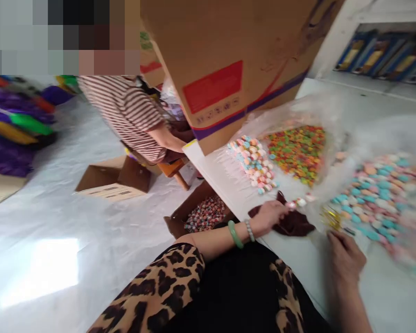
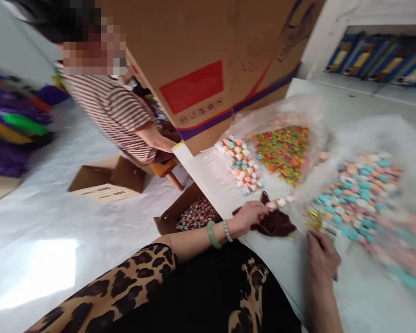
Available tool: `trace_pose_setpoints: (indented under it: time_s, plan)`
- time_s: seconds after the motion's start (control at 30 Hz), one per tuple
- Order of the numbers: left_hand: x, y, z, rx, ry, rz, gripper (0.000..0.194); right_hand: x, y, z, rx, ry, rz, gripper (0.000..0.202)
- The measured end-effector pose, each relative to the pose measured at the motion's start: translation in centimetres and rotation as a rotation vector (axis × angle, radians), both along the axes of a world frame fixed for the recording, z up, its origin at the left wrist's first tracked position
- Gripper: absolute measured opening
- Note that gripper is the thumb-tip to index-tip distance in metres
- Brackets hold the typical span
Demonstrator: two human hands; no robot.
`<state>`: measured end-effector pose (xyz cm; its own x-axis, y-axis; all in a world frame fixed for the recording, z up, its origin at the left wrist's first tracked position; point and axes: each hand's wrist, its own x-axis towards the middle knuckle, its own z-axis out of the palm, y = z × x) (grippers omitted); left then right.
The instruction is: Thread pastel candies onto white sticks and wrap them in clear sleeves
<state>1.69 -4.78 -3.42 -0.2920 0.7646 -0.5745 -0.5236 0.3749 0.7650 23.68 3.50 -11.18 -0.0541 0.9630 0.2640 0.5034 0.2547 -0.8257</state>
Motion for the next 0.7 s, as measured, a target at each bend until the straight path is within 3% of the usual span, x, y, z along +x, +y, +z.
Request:
trace_pose_setpoints:
  time_s: [0.07, 0.17, 0.37, 0.57, 0.7]
  plan:
    - [-0.1, -0.5, 0.2, -0.018, 0.023, 0.044, 0.014, -0.6, -0.6, 1.3, -0.216, 0.160, -0.072, 0.026]
    - [-0.6, -0.8, -0.3, 0.013, 0.008, 0.012, 0.020, -1.2, -0.4, 2.1, -0.326, 0.223, -0.075, 0.024]
    - [-0.9, -0.2, -1.9, 0.037, 0.060, 0.019, 0.029, 1.4, 0.5, 1.3, -0.332, 0.102, -0.253, 0.020]
    - [0.4, -0.4, -1.6, 0.013, 0.073, -0.007, 0.028, -0.1, -0.5, 2.2, -0.251, -0.243, -0.056, 0.015]
    - [0.6, -0.1, -1.8, 0.022, 0.064, -0.032, 0.027, -2.4, 0.2, 2.5, -0.196, -0.359, -0.047, 0.020]
